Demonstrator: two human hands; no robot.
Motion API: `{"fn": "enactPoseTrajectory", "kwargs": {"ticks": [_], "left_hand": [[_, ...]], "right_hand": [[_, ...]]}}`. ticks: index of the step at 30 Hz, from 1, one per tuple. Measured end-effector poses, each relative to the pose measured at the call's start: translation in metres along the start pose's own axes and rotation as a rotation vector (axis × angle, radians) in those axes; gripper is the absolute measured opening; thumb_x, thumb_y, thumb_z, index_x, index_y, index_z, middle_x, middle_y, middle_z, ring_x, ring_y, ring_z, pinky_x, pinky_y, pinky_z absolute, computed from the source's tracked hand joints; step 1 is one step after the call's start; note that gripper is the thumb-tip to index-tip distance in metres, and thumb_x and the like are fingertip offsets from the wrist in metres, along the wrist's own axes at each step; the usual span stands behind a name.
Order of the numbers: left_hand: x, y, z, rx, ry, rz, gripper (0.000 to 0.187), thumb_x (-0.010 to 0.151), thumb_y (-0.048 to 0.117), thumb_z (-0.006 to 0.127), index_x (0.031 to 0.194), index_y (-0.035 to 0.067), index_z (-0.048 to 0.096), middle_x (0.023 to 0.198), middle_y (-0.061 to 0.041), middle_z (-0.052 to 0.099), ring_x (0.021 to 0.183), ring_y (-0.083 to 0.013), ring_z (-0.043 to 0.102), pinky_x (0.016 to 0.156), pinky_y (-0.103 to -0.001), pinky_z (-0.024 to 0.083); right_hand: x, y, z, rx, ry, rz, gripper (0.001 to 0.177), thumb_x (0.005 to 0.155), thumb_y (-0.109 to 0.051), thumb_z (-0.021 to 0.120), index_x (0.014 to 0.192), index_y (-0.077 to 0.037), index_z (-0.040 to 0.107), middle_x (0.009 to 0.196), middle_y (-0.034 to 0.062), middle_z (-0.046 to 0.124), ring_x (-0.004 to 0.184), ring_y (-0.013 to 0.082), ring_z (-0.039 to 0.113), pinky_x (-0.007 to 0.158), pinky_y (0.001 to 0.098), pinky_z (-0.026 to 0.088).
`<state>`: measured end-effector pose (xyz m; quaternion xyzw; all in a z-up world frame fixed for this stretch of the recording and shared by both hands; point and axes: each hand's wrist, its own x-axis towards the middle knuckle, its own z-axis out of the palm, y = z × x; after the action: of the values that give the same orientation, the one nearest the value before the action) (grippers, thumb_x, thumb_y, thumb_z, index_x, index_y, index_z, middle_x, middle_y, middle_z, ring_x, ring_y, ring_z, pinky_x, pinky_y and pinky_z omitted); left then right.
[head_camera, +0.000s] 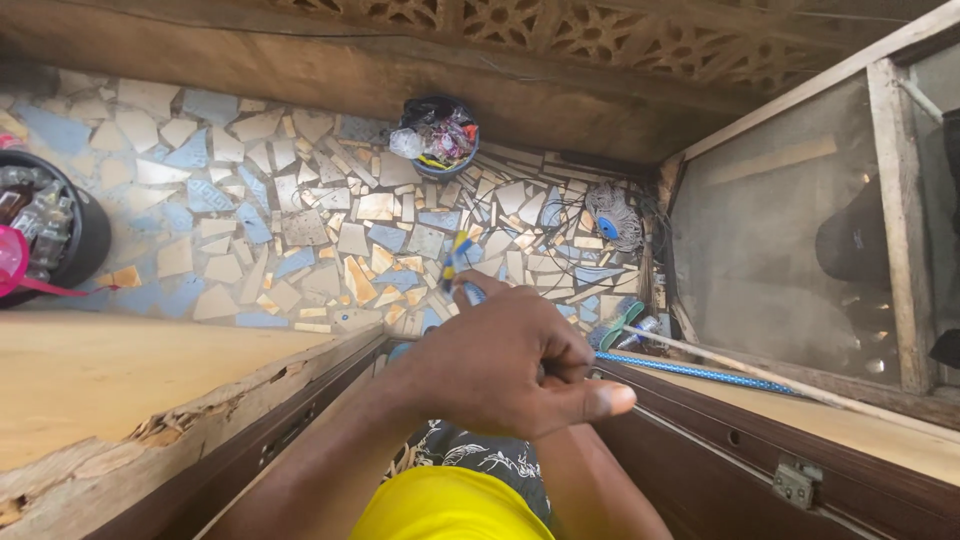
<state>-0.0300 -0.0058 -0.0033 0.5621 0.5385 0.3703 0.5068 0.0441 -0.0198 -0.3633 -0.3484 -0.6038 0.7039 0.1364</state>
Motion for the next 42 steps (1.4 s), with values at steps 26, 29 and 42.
{"fn": "enactPoseTrajectory", "kwargs": {"ticks": [26, 29, 42], "left_hand": [[-0.070, -0.008, -0.007, -0.094, 0.403, 0.190, 0.075, 0.097, 0.076, 0.049, 0.068, 0.008, 0.055, 0.058, 0.003, 0.047, 0.057, -0.0066, 0.047, 0.057, -0.030, 0.036], [-0.064, -0.033, 0.005, -0.206, 0.403, 0.021, 0.069, 0.095, 0.065, 0.054, 0.065, 0.004, 0.063, 0.050, 0.002, 0.047, 0.047, -0.0070, 0.044, 0.043, -0.030, 0.033], [-0.023, 0.017, 0.031, 0.002, 0.374, -0.043, 0.061, 0.098, 0.044, 0.068, 0.054, 0.004, 0.053, 0.046, 0.002, 0.036, 0.048, -0.0109, 0.033, 0.045, -0.032, 0.030]], "right_hand": [[-0.020, -0.135, -0.024, -0.511, -0.003, -0.006, 0.045, 0.070, -0.014, 0.082, 0.112, -0.013, 0.066, 0.105, 0.0137, 0.067, 0.104, 0.0344, 0.063, 0.088, 0.0405, 0.051], [-0.012, -0.116, -0.029, -0.566, 0.006, 0.002, 0.047, 0.068, -0.014, 0.083, 0.112, -0.014, 0.066, 0.105, 0.0150, 0.067, 0.105, 0.0368, 0.063, 0.088, 0.0420, 0.051], [-0.067, -0.184, -0.069, -0.245, -0.105, -0.286, 0.040, 0.103, -0.019, 0.051, 0.142, -0.013, 0.051, 0.142, 0.0088, 0.055, 0.136, 0.0253, 0.049, 0.118, 0.0368, 0.035]]}}
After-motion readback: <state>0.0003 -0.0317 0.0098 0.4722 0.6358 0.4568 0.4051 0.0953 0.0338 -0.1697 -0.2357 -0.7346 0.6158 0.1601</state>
